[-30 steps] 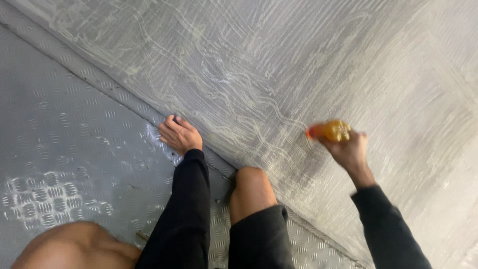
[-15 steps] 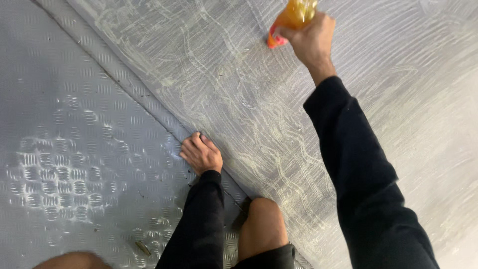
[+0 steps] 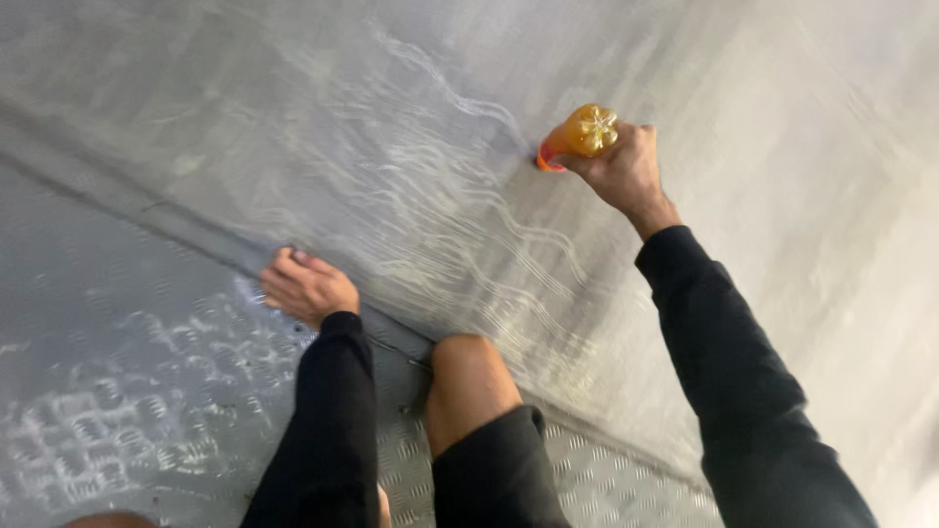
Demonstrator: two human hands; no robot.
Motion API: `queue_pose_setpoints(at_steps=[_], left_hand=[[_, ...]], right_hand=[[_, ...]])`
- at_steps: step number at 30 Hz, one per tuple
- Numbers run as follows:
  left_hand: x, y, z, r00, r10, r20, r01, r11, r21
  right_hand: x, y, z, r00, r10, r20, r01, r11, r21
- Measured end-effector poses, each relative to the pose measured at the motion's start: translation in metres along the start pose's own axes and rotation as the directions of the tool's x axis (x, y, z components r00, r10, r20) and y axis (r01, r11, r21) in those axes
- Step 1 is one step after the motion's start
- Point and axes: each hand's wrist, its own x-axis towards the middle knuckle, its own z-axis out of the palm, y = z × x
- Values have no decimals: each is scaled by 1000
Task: The person pours a yellow liquid from a large bottle into a small orange bottle, then uses the small bottle to apply the liquid onto a large sheet of white material on the floor and a metal panel. The person works barefoot while kneeling on the floor.
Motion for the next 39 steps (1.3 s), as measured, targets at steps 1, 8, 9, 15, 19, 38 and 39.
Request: queue_pose_setpoints(at_steps=[1,8,9,15,19,38,39], left_hand=[[-2,0,0,1000,13,6,-13,1000,-8],[-5,-9,5,999,36,4,-36,999,-11],[-4,-9,7,999,24,27,-23,1000,-21],[-9,-9,7,999,15,42,-16,1000,20],[-8,-11,-1,999,31,6,-31,999,20],[-2,-3,4,1000,11,-8,-11,1000,28],[-3,-5,5,1000,19,-13,-19,999,28]], right_hand=[[-22,9,-11,999,43,-34,-43,999,-2],[-157,66,-73,946,323,14,-320,942,-101],[-175,74,-82,924,373,79,-365,925,-103],[-237,72,-119,932,362,-33,-361,910,-205],[-162,40,-79,957,290,-6,-288,946,-151],[-74,28,-10,987,-62,145,72,996,-61],[-103,40,-20,984,-68,166,83,993,-84]])
